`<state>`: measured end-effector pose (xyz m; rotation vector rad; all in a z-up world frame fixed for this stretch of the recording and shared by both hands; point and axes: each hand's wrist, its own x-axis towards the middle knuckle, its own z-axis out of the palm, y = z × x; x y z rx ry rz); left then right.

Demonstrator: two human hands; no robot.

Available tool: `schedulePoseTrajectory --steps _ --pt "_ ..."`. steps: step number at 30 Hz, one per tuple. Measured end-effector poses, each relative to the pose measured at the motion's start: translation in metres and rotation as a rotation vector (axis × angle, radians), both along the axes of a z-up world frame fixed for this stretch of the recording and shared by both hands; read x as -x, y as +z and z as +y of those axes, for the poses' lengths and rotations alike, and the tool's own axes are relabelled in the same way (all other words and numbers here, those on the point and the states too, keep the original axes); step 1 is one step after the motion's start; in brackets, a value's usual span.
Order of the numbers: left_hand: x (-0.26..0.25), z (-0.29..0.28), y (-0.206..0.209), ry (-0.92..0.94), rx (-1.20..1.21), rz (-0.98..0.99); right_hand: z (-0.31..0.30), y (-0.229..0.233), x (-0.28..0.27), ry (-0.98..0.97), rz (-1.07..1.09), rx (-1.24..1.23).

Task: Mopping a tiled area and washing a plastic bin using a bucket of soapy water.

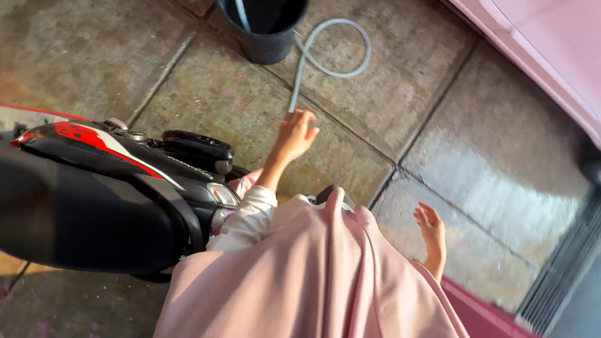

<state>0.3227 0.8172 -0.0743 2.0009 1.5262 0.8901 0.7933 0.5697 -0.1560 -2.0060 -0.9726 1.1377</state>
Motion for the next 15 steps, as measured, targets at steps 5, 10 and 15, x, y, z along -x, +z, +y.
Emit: schedulePoseTrajectory --steps 5,10,15 --pt "0.021 0.066 -0.005 0.034 0.068 -0.007 0.129 -0.040 -0.032 0.027 0.040 0.175" --pt "0.100 0.108 -0.034 0.303 0.158 -0.028 0.329 -0.035 -0.038 0.213 -0.033 0.203" --pt "0.183 0.136 -0.038 0.640 0.227 0.086 0.574 -0.059 0.011 0.416 -0.094 0.027"
